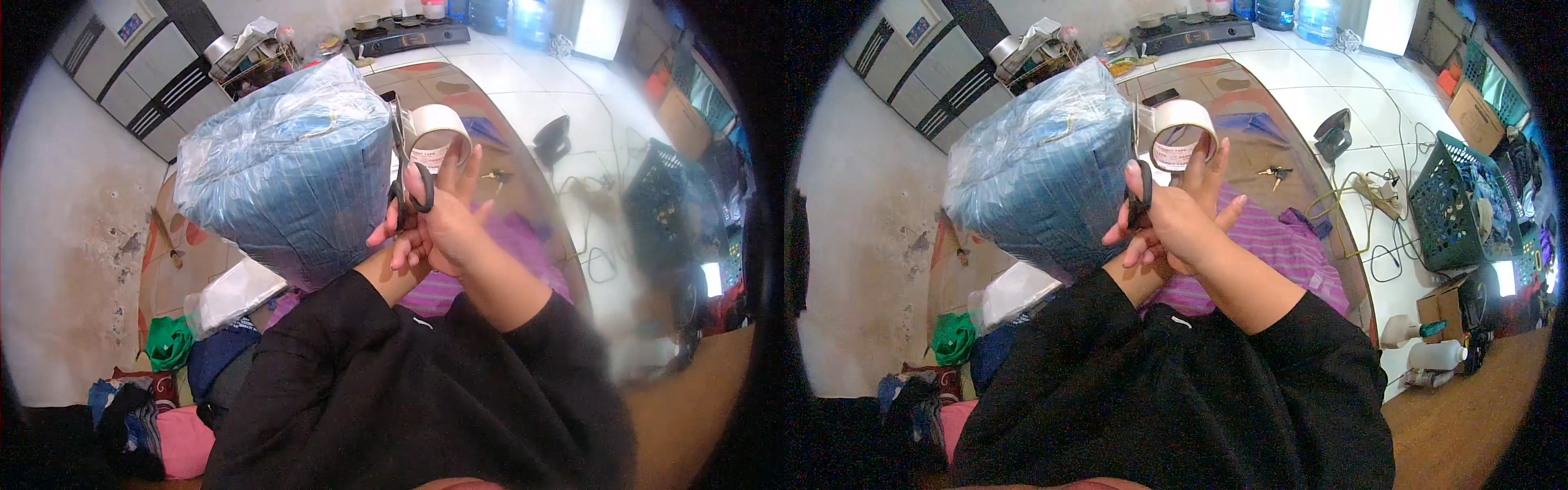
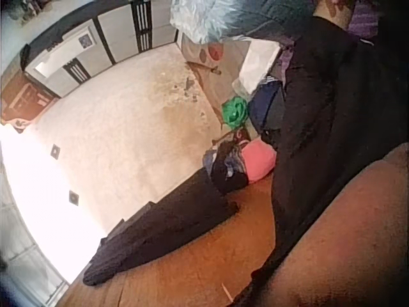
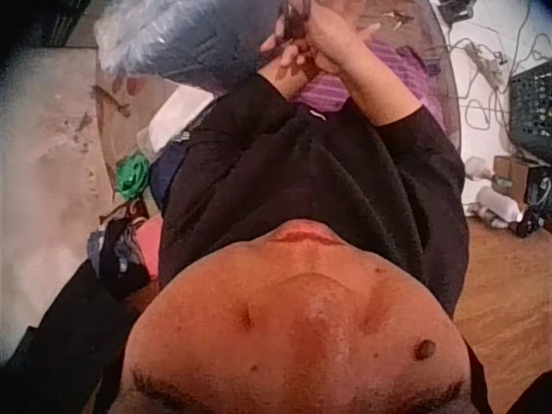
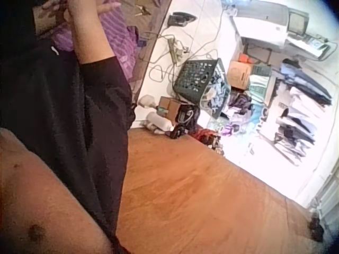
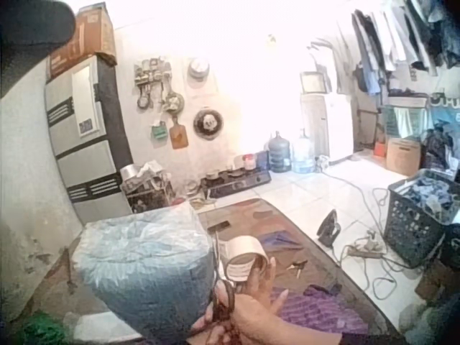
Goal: The person places a rolled blue blanket inside a clear plastic bag and seals it using tape and scissors.
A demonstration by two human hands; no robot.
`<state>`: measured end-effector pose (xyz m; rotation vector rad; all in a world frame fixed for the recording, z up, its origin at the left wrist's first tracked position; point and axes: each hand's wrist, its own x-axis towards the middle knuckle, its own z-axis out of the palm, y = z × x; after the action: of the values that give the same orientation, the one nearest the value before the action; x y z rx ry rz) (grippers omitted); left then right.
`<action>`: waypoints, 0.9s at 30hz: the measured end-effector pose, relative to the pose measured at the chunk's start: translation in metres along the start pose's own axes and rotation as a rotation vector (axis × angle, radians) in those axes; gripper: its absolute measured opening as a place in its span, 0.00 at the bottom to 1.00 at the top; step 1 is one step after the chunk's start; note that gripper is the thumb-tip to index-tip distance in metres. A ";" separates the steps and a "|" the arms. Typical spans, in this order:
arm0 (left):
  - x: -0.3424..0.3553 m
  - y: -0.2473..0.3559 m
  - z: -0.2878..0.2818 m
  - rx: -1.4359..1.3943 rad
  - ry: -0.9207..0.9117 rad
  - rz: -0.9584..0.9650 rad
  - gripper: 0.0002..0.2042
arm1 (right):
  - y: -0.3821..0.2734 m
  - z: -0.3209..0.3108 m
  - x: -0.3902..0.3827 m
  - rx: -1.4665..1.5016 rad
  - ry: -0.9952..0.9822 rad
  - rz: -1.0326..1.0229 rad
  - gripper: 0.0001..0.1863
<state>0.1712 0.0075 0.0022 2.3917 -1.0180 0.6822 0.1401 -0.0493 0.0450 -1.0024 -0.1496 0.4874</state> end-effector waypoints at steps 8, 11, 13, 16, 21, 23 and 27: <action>0.004 0.005 -0.003 0.011 -0.035 0.006 0.38 | -0.005 0.006 -0.003 -0.012 0.214 -0.050 0.35; 0.005 0.008 -0.005 0.015 -0.075 0.011 0.39 | -0.001 -0.011 0.002 0.090 -0.019 -0.015 0.36; 0.004 0.007 -0.004 0.018 -0.107 0.013 0.38 | -0.004 -0.007 0.001 0.049 0.019 -0.022 0.37; 0.004 0.010 -0.001 0.209 -0.041 0.025 0.38 | -0.011 0.001 0.000 -0.039 0.066 0.022 0.38; 0.003 0.008 0.005 0.103 -0.043 0.005 0.38 | -0.010 0.007 0.000 -0.136 0.169 0.009 0.38; 0.003 0.006 0.004 0.109 -0.037 0.008 0.39 | -0.010 0.007 0.002 -0.148 0.160 -0.004 0.38; 0.004 0.007 0.002 0.313 -0.043 -0.009 0.39 | -0.011 0.007 0.006 -0.056 0.167 0.014 0.38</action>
<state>0.1691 -0.0006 0.0044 2.6864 -0.9781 0.8438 0.1471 -0.0461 0.0576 -1.0953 -0.0071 0.4116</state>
